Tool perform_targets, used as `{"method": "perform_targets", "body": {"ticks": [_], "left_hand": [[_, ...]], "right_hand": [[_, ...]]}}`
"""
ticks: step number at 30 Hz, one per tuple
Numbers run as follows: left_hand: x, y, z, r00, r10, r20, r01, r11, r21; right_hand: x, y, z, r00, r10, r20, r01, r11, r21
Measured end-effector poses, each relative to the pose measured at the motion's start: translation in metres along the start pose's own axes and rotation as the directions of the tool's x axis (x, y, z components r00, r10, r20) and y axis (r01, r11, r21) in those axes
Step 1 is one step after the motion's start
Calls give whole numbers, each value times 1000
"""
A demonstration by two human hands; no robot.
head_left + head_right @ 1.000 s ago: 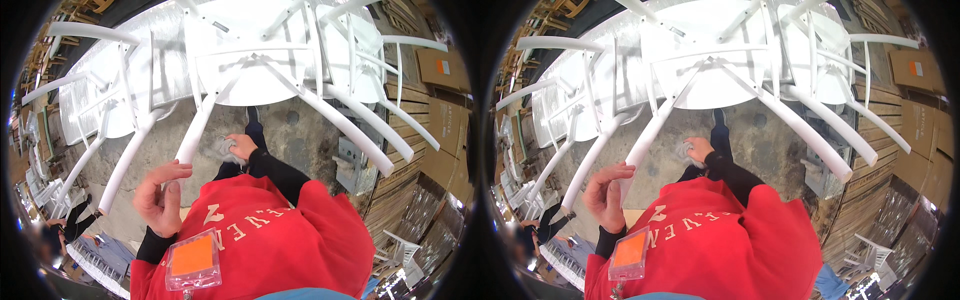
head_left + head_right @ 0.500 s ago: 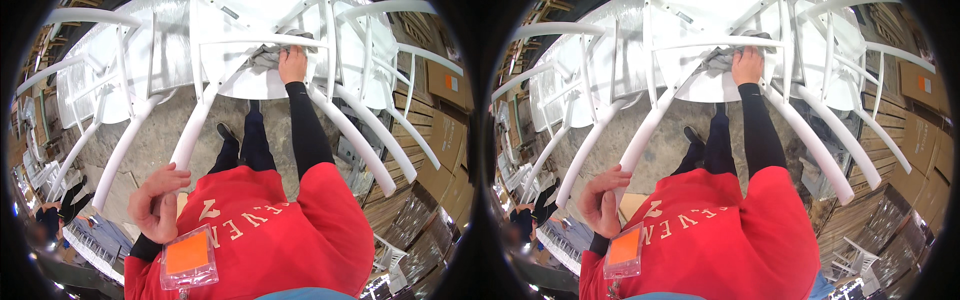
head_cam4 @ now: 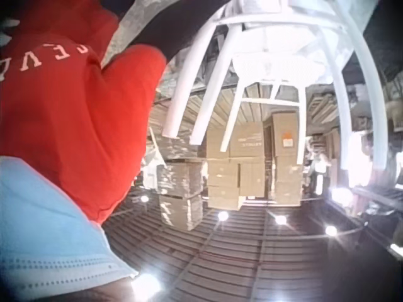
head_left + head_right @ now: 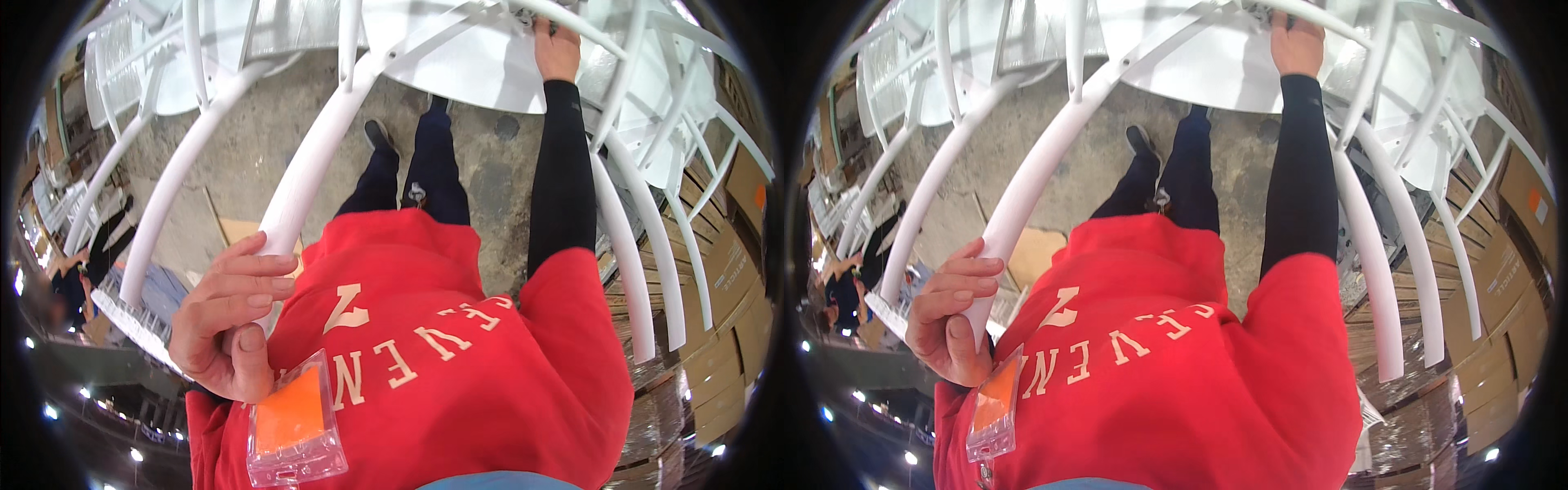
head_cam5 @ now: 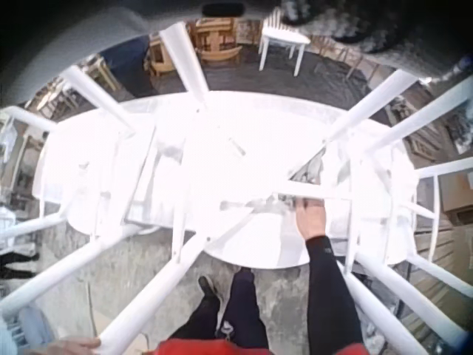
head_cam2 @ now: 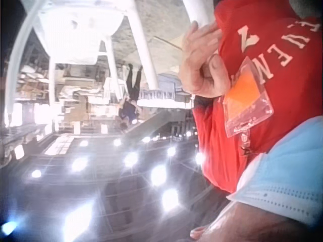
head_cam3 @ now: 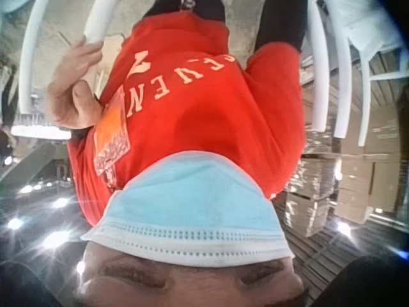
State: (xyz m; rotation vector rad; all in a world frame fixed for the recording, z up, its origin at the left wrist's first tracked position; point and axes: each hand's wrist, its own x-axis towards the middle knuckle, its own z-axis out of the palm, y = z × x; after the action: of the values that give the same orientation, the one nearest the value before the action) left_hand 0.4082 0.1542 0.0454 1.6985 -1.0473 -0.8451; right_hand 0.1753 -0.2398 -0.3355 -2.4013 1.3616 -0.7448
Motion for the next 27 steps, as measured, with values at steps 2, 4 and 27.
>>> {"method": "perform_targets", "body": {"ticks": [2, 4, 27], "left_hand": [[-6, 3, 5, 999, -46, -13, 47, 999, 23], [-2, 7, -6, 999, -7, 45, 7, 1000, 0], [-8, 1, 3, 994, 31, -109, -41, 995, -95]], "right_hand": [[-11, -33, -1, 959, 194, 208, -244, 938, 246], [10, 33, -3, 993, -83, 85, 115, 850, -515], [-38, -132, -123, 881, 267, 391, -269, 962, -52]]}}
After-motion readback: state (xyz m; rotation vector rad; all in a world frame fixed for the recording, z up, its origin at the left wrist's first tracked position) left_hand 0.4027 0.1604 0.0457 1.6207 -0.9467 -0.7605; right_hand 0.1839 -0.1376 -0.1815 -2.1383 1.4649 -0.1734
